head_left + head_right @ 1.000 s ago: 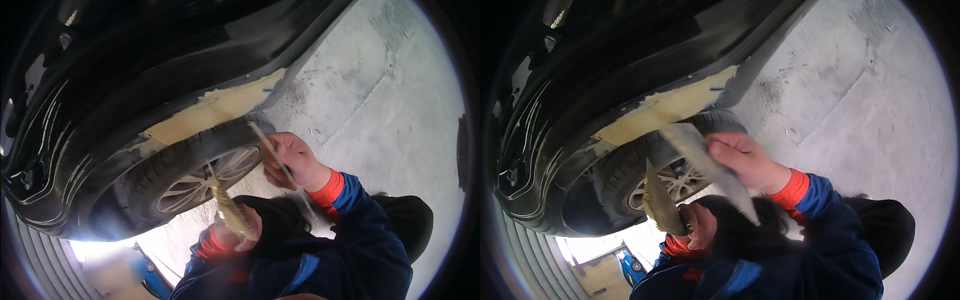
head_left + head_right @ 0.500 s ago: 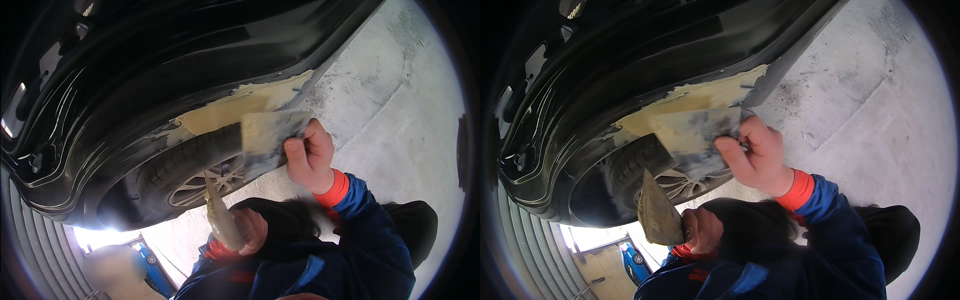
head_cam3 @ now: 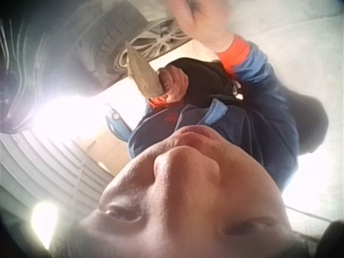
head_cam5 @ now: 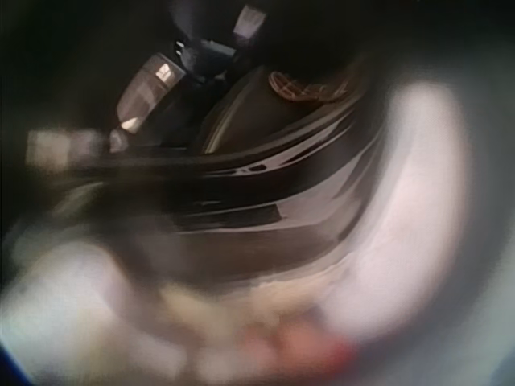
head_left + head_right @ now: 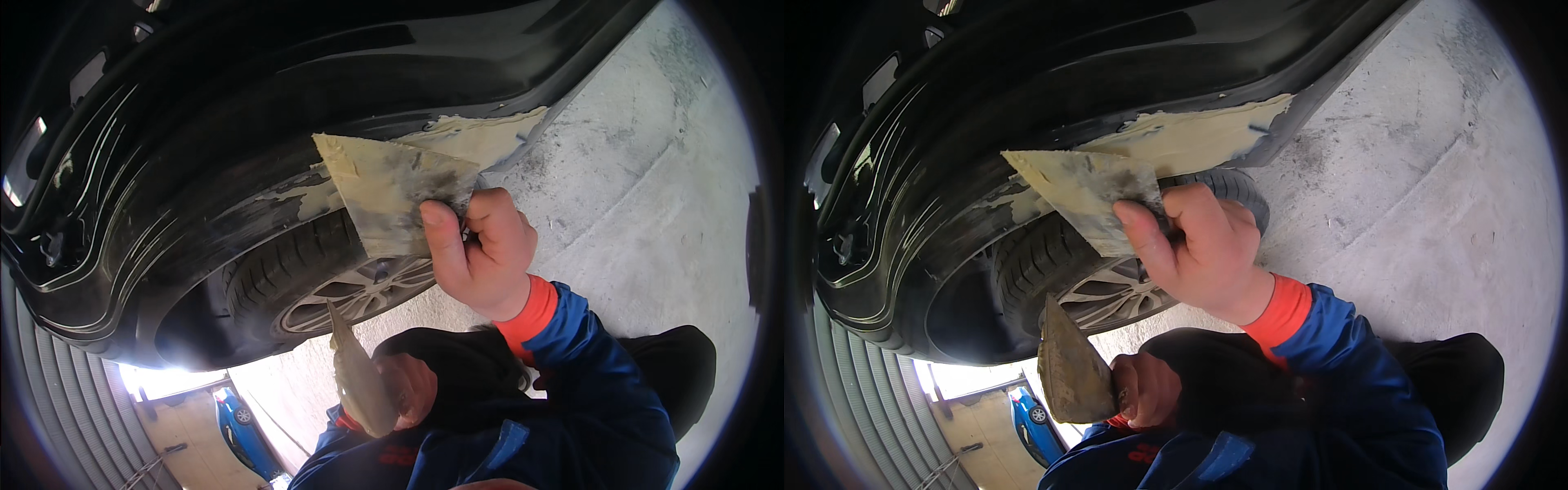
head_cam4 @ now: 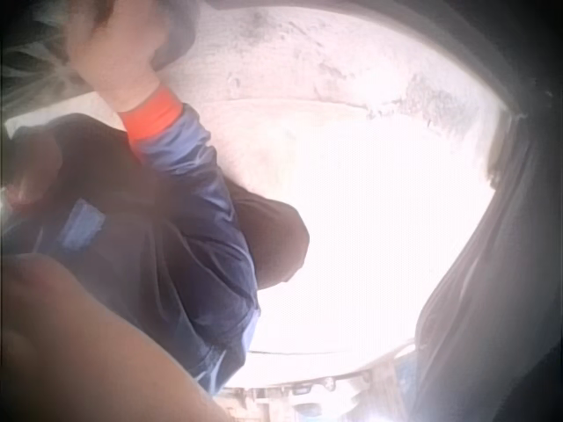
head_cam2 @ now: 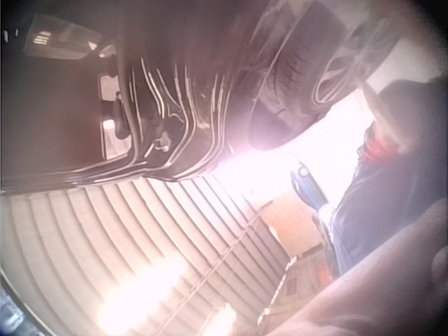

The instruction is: The person applies beige body filler to a damaged area on the lower side of a black car using a metal spreader. They repeatedly smooth and level the filler along the wheel arch, occasionally adding more material from a second spreader.

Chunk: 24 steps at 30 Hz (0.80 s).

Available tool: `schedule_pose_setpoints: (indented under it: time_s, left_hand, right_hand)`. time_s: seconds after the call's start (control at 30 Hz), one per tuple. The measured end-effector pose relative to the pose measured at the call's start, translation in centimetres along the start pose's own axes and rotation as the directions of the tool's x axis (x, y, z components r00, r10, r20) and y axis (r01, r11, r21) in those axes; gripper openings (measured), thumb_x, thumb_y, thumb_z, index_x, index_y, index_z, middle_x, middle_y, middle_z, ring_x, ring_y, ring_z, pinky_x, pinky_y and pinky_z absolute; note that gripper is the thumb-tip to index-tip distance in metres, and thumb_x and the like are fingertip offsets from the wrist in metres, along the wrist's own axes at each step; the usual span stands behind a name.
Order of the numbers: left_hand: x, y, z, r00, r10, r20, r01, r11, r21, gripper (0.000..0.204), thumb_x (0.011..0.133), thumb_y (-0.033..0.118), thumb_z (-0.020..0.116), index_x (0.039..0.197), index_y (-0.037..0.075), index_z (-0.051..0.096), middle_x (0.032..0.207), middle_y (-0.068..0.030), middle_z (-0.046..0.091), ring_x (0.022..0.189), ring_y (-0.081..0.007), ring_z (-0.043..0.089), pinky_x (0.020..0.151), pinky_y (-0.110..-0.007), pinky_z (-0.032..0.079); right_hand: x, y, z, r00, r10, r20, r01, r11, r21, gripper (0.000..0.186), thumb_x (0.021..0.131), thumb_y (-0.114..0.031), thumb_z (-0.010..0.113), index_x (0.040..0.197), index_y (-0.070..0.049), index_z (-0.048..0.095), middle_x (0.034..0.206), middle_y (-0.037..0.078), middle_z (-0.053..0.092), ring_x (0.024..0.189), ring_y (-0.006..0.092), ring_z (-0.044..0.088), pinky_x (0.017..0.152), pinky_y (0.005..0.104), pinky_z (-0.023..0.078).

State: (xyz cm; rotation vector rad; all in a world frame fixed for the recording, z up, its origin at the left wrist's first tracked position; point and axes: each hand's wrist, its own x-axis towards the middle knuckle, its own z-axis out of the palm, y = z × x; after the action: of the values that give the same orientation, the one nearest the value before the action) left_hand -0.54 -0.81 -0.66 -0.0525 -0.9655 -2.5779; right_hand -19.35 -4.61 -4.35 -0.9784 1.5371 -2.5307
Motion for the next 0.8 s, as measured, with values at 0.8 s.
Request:
schedule_pose_setpoints:
  time_s: [0.8]
  left_hand:
    - [0.9, -1.0, 0.0, 0.997, -0.039, 0.07, 0.043, 0.997, -0.063, 0.052, 0.09, 0.044, 0.066, 0.089, -0.007, 0.057, 0.053, -0.0062, 0.051, 0.034, -0.0158, 0.049, 0.032, -0.025, 0.043]
  right_hand:
    - [-1.5, 3.1, -0.8, 0.958, 0.285, -0.018, -0.281, 0.952, 0.125, 0.029, 0.084, -0.014, 0.079, 0.077, -0.006, 0.052, 0.055, 0.002, 0.048, 0.046, 0.0093, 0.042, 0.044, 0.0234, 0.036]
